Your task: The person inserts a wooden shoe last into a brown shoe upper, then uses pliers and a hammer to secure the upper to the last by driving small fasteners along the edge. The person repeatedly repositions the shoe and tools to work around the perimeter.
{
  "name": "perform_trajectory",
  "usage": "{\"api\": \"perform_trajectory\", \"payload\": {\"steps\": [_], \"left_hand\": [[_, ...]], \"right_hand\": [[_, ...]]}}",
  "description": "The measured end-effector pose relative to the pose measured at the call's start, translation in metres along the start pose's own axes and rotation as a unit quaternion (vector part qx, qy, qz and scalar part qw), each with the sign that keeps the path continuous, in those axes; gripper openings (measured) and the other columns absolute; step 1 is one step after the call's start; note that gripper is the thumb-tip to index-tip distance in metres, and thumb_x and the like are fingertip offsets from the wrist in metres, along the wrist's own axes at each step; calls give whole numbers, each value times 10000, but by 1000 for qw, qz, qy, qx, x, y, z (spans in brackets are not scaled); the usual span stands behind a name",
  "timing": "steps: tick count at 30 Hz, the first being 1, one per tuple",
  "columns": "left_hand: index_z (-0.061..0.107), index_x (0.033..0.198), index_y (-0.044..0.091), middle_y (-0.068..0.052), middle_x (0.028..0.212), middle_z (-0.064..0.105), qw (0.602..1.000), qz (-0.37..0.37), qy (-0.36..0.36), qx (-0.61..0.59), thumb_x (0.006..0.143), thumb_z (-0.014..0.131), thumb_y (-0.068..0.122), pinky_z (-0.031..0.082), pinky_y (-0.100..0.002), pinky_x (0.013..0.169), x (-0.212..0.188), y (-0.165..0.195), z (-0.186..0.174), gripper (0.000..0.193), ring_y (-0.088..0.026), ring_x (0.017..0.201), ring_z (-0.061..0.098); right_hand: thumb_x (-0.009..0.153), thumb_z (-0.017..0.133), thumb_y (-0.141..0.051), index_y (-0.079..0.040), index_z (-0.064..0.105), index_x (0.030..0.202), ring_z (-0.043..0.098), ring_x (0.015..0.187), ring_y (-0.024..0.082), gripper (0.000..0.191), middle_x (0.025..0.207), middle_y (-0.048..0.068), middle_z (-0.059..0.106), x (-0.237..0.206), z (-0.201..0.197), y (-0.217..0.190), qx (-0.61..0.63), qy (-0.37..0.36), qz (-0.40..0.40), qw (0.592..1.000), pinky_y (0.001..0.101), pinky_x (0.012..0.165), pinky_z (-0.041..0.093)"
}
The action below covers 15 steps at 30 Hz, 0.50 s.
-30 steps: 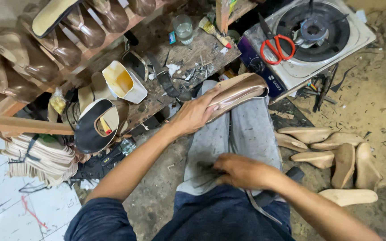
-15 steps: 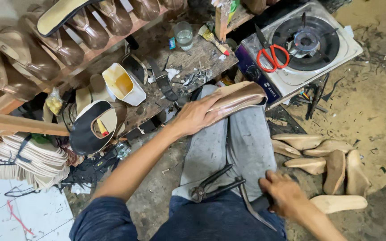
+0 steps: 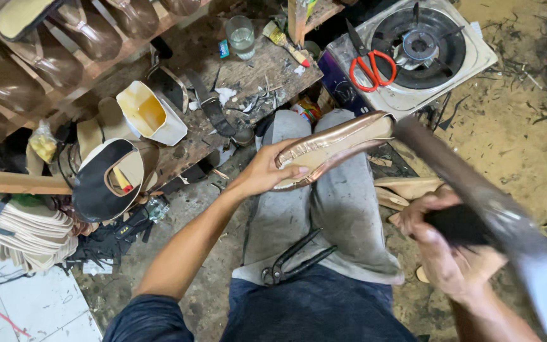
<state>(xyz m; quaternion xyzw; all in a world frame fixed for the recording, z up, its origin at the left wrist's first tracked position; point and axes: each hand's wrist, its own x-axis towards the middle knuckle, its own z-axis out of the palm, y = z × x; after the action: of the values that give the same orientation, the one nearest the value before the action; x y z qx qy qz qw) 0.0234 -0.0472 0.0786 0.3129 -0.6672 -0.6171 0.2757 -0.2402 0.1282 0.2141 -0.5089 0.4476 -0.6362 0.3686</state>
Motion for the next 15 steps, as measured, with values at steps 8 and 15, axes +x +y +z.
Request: {"api": "perform_trajectory", "payload": {"steps": [8,15], "left_hand": [[566,1421,-8,-123,1295,707,997,24,44,52,862,827,252,504,-327,1053,-14,-9,6,670,-161,1188,647],[585,1405,9,-117,1265,735,998,10,54,39,854,817,229,524,-328,1031,-14,-10,6,638,-161,1155,673]], "right_hand": [[910,729,-175,-42,611,1019,638,590,187,208,731,88,646,6,38,110,-274,-145,52,949,333,573,514],[839,740,-149,20,546,1067,669,641,289,344,780,146,663,1,23,133,-287,-178,-193,921,369,590,510]]}}
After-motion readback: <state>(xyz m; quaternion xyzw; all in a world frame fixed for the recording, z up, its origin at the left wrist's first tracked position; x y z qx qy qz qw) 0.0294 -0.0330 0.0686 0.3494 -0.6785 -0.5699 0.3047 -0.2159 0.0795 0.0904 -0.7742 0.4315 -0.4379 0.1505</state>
